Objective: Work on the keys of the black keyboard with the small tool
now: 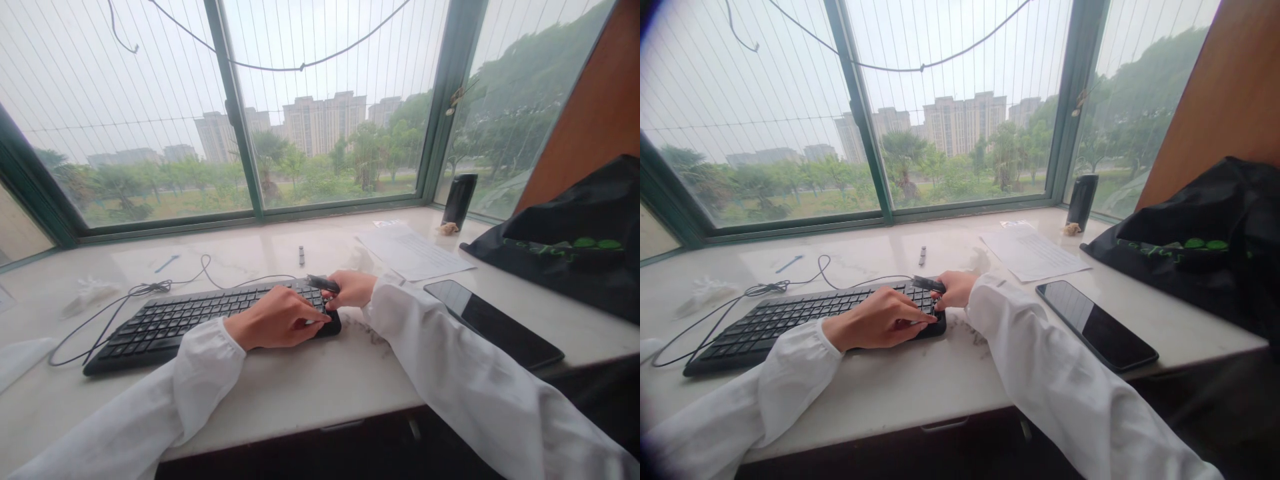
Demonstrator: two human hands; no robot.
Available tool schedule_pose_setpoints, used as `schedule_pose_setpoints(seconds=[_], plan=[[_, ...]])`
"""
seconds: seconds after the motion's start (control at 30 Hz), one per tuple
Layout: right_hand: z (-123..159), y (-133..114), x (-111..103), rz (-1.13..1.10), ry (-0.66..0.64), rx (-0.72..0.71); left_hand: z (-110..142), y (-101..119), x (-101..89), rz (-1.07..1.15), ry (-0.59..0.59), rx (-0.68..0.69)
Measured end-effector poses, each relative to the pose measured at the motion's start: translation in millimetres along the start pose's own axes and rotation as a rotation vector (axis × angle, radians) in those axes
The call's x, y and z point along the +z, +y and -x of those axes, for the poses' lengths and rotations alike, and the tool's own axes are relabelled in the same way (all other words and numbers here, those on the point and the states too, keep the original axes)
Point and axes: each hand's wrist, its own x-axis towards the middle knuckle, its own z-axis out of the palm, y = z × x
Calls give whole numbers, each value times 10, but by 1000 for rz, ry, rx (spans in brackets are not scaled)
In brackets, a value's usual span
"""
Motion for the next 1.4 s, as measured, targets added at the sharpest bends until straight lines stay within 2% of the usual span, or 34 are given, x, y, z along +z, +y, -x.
schedule_pose_setpoints(seconds=[0.13, 0.33, 0.5, 0.63, 0.73, 0.87, 0.93, 1.0, 1.17, 1.4], plan=[[26, -40, -17, 18, -6, 30, 10, 7, -8, -103, 48, 19], [15, -27, -16, 26, -7, 32, -7, -9, -13, -256, -4, -34], [-3, -2, -6, -6, -6, 43, -19, 27, -27, -305, -29, -26], [9, -5, -31, -31, 9, 38, -7, 20, -45, -313, 22, -40], [19, 5, -72, -22, 104, 21, 13, -34, -84, -335, 92, -107], [14, 54, -118, 83, 359, 53, 35, -130, -160, -400, 139, -252], [9, 83, -126, 114, 454, 75, 41, -168, -186, -431, 138, -334], [9, 106, -125, 122, 497, 66, 44, -190, -196, -452, 110, -395], [14, 139, -101, 171, 483, 40, 39, -179, -179, -453, 33, -408], [-16, 181, -90, 228, 390, 2, 33, -163, -189, -436, 18, -394]])
